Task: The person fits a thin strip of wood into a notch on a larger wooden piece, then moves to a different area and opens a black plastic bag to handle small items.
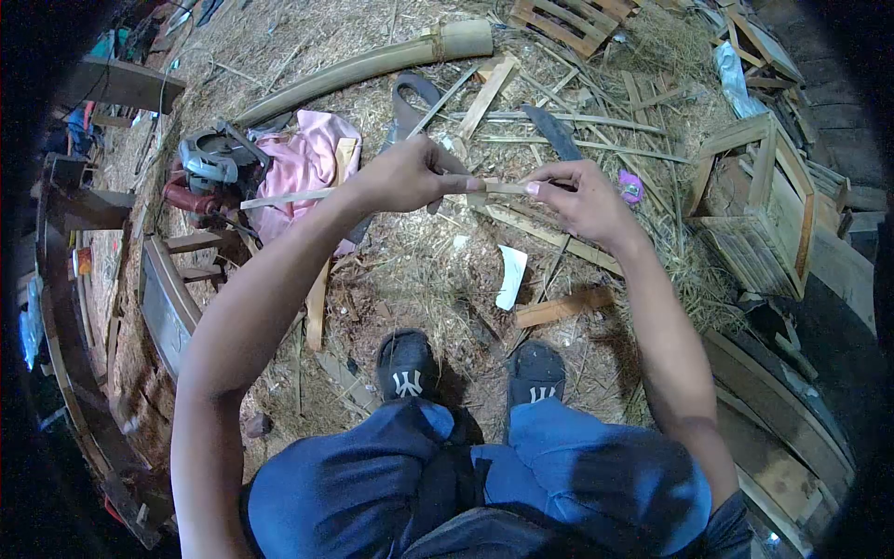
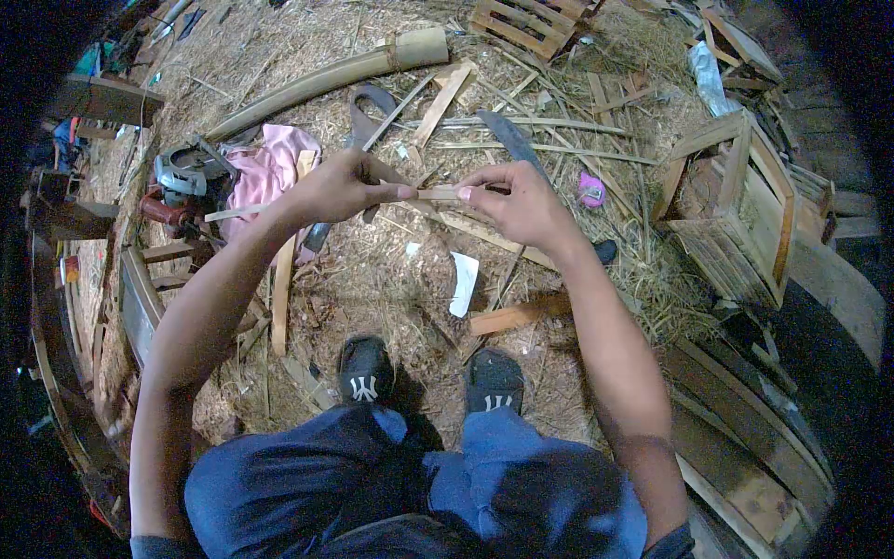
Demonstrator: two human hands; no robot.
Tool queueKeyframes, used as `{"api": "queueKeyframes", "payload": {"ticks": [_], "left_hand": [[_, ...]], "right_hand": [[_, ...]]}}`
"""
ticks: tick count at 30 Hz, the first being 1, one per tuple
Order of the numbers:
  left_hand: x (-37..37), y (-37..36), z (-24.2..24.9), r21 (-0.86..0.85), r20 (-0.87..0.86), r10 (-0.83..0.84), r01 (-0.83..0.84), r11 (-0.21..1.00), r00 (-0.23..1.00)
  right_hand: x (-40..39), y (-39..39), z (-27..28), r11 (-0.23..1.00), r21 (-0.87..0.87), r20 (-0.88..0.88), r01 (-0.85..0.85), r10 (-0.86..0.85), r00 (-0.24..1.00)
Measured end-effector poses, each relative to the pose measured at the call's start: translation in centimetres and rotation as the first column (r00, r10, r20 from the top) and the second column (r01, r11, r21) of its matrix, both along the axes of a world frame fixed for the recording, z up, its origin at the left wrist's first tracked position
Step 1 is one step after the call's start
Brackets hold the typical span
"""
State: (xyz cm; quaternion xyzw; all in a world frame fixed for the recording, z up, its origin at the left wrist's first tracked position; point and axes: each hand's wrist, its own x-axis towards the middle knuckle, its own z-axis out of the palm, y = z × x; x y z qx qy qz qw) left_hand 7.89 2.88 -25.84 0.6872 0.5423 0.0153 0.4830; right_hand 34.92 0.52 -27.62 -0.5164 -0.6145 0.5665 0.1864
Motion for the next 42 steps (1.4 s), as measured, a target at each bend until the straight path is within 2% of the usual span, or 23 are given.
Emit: {"api": "queueKeyframes", "payload": {"ticks": [5,13,19,28,30,36,39,40,42], "left_hand": [[-0.2,0.4,-0.5,0.027,-0.046,-0.023,0.024,0.999,0.999],[-0.1,0.3,-0.4,-0.027,-0.051,-0.024,0.023,0.999,0.998],[-0.1,0.4,-0.3,-0.066,-0.052,0.002,-0.006,0.998,0.999],[0.4,-0.3,-0.2,-0.009,-0.037,0.052,-0.052,0.999,0.998],[0.3,0.0,0.0,-0.031,-0.031,0.022,-0.023,0.999,0.999],[0.4,0.1,0.2,-0.033,-0.064,-0.004,0.002,0.999,0.998],[0.3,0.0,0.3,-0.019,-0.061,-0.001,0.000,1.000,0.998],[0.3,-0.1,0.2,-0.012,-0.050,-0.007,0.006,1.000,0.999],[0.2,-0.1,0.2,-0.031,-0.055,-0.016,0.014,0.999,0.998]], "right_hand": [[0.1,0.1,-0.2,1.000,-0.015,0.018,0.013,-0.013,1.000],[0.0,-0.1,-0.1,0.997,-0.069,0.026,0.027,-0.025,0.999],[0.1,0.2,-1.3,1.000,-0.005,-0.036,0.002,-0.003,0.999],[0.4,0.1,-1.4,1.000,-0.023,-0.037,-0.011,0.010,0.999],[0.5,0.3,-1.9,0.998,-0.054,-0.093,-0.016,0.011,0.996],[0.2,0.0,-0.8,0.996,-0.089,-0.021,0.000,-0.002,1.000],[0.5,0.0,-1.5,0.995,-0.100,-0.073,-0.003,-0.004,0.997],[0.7,0.0,-2.0,0.995,-0.099,-0.073,-0.002,-0.005,0.997],[0.6,0.0,-2.3,0.999,0.027,-0.066,-0.034,0.036,0.997]]}}
